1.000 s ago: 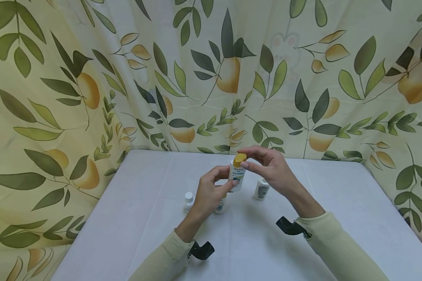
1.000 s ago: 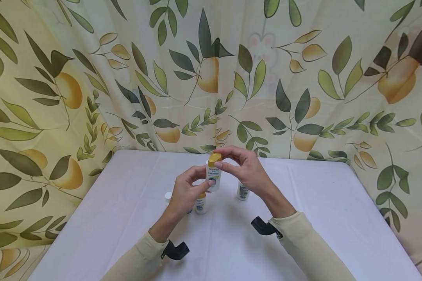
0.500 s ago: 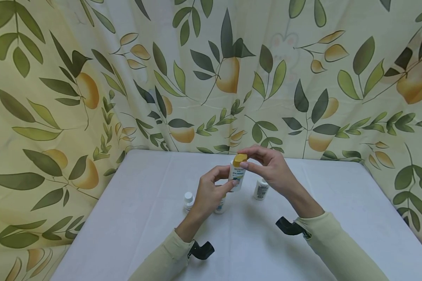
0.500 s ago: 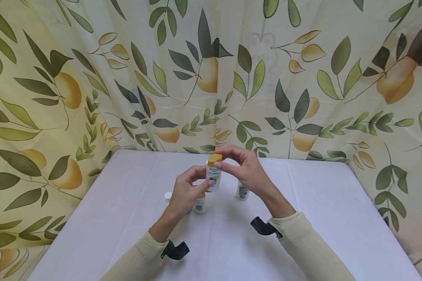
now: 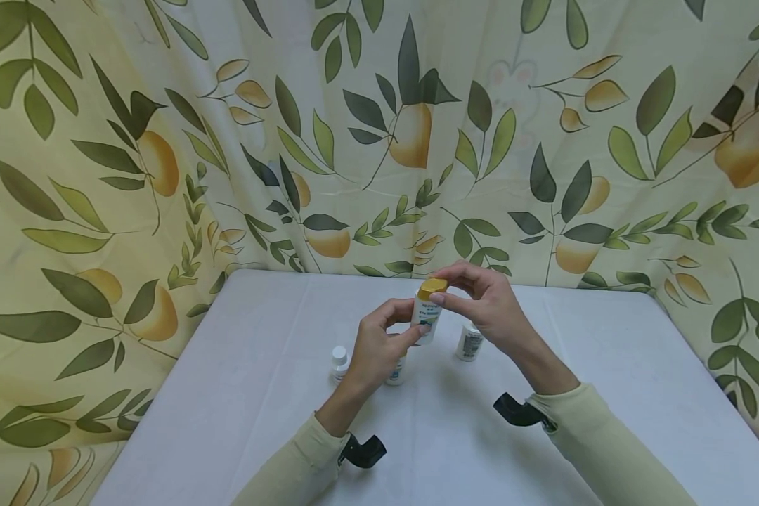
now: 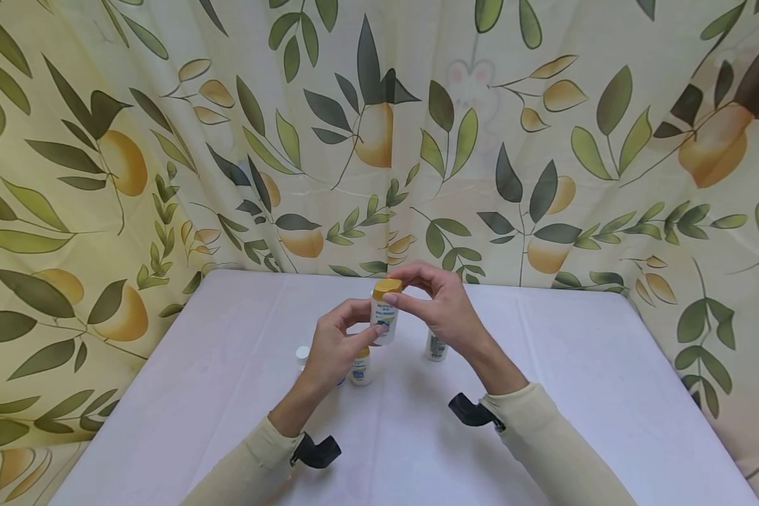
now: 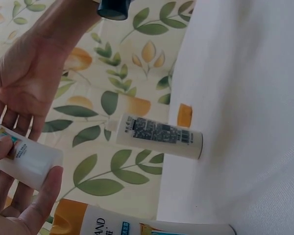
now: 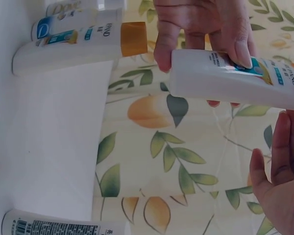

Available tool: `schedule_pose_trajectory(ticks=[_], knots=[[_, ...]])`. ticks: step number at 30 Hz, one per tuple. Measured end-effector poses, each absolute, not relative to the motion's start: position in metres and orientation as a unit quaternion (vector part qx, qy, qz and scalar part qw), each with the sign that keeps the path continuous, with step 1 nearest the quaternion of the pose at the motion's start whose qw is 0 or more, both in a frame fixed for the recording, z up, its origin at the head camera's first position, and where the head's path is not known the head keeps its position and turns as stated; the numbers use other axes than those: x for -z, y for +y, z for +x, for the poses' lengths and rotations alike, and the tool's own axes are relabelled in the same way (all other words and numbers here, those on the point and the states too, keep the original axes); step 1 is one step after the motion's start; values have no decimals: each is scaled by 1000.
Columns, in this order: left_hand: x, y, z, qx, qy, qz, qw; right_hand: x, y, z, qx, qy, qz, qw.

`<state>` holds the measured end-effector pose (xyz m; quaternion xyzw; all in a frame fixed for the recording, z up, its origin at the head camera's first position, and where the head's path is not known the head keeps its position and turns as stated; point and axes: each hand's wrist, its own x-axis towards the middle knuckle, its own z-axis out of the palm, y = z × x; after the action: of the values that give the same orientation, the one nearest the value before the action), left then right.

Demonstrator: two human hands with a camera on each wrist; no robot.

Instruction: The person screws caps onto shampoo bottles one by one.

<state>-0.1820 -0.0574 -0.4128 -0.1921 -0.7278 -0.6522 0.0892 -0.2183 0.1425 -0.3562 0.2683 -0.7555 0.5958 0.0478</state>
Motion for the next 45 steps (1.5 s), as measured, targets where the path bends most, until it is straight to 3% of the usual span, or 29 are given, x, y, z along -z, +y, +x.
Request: schedule_pose_trajectory(ticks=[20, 45], knots=[[410, -54, -180, 650, -730, -189, 100, 358, 140, -217, -605, -758, 233, 68], [411, -57, -181, 658, -720, -208, 72, 356, 143, -218, -599, -752, 271, 39]])
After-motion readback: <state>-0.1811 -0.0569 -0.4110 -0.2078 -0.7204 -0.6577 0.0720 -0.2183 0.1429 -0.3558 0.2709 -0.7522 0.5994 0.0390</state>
